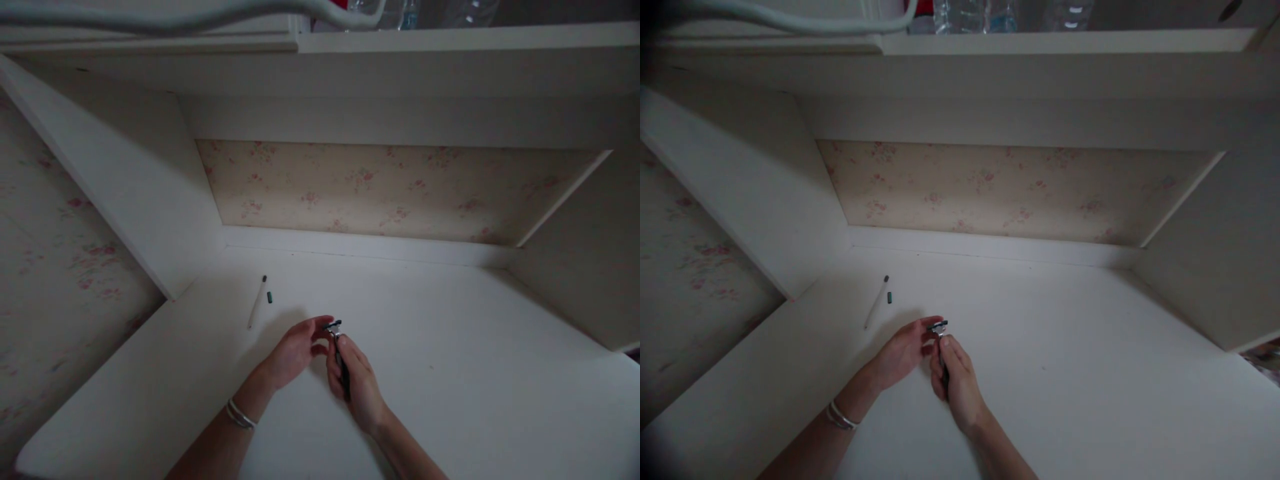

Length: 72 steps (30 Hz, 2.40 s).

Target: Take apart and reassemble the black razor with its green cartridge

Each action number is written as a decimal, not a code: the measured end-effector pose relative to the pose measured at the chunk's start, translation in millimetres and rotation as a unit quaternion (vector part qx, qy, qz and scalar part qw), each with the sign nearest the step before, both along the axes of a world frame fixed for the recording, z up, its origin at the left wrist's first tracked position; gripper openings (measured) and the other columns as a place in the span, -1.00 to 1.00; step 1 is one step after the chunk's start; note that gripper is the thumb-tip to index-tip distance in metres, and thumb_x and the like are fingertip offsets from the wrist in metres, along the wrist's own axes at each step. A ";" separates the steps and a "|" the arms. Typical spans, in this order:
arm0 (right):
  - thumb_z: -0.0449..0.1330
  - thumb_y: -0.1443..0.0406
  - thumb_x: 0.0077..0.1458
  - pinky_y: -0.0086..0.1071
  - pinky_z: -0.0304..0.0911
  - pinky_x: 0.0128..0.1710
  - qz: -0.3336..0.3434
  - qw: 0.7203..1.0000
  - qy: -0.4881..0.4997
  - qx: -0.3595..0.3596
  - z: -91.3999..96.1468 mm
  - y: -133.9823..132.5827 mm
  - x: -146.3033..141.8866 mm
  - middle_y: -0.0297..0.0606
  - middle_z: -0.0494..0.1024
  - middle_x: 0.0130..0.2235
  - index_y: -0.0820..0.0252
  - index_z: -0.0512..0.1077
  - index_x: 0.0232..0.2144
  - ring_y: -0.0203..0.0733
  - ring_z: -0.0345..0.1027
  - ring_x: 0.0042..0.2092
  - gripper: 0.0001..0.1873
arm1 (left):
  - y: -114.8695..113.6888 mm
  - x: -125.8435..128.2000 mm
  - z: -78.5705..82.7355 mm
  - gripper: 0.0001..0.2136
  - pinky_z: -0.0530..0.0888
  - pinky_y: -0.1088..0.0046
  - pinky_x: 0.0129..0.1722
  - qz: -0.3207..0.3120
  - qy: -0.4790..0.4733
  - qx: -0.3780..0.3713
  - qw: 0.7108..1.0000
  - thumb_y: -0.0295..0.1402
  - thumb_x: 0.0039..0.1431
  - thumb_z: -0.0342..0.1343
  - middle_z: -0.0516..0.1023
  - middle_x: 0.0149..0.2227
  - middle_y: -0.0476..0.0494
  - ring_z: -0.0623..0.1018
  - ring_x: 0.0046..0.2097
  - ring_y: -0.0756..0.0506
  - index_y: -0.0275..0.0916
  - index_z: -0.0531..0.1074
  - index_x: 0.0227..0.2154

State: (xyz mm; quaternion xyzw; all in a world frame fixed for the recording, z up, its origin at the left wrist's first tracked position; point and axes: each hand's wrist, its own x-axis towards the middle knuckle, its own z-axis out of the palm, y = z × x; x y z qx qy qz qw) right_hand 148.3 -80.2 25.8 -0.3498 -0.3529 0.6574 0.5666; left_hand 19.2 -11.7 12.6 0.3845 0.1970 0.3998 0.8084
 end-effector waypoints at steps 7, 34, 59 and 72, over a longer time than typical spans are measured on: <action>0.12 -0.04 0.13 -0.58 -0.32 -0.74 0.026 0.998 0.011 -0.048 -4.9 -0.8 -5.1 -0.55 0.08 -0.62 0.18 0.18 -0.49 -0.50 -0.22 -0.68 -0.56 | 0.2 -4.4 -6.3 -0.59 0.35 0.40 -0.15 -0.052 -0.027 -0.007 0.998 -0.21 0.05 0.23 0.53 -0.12 -0.29 0.48 -0.15 -0.10 -0.32 0.47 -0.07; 0.06 -0.06 0.15 -0.54 -0.21 -0.72 -0.040 0.999 0.001 -0.008 -12.6 6.5 -0.9 -0.51 0.15 -0.61 0.20 0.34 -0.36 -0.45 -0.15 -0.67 -0.57 | 11.0 -4.8 -9.6 -0.70 0.35 0.38 -0.22 0.046 -0.104 -0.046 0.992 -0.21 0.05 0.23 0.45 -0.16 -0.12 0.42 -0.25 -0.02 -0.24 0.48 -0.17; 0.16 0.15 0.07 -0.51 -0.14 -0.72 -0.032 0.985 0.164 -0.035 -9.6 10.9 10.5 -0.45 0.26 -0.60 0.23 0.44 -0.24 -0.43 -0.02 -0.69 -0.71 | 9.9 -3.1 -8.8 -0.69 0.37 0.43 -0.26 0.056 -0.111 -0.065 0.990 -0.26 0.00 0.28 0.46 -0.20 -0.13 0.39 -0.33 0.02 -0.27 0.49 -0.19; 0.11 0.15 0.10 -0.51 -0.03 -0.66 -0.090 0.996 0.020 0.006 -18.3 17.4 11.6 -0.42 0.31 -0.58 0.27 0.45 -0.24 -0.40 0.05 -0.65 -0.70 | 9.1 -2.6 -7.6 -0.66 0.29 0.49 -0.35 0.041 -0.103 -0.045 0.993 -0.23 -0.02 0.29 0.42 -0.28 -0.06 0.30 -0.44 0.09 -0.28 0.49 -0.18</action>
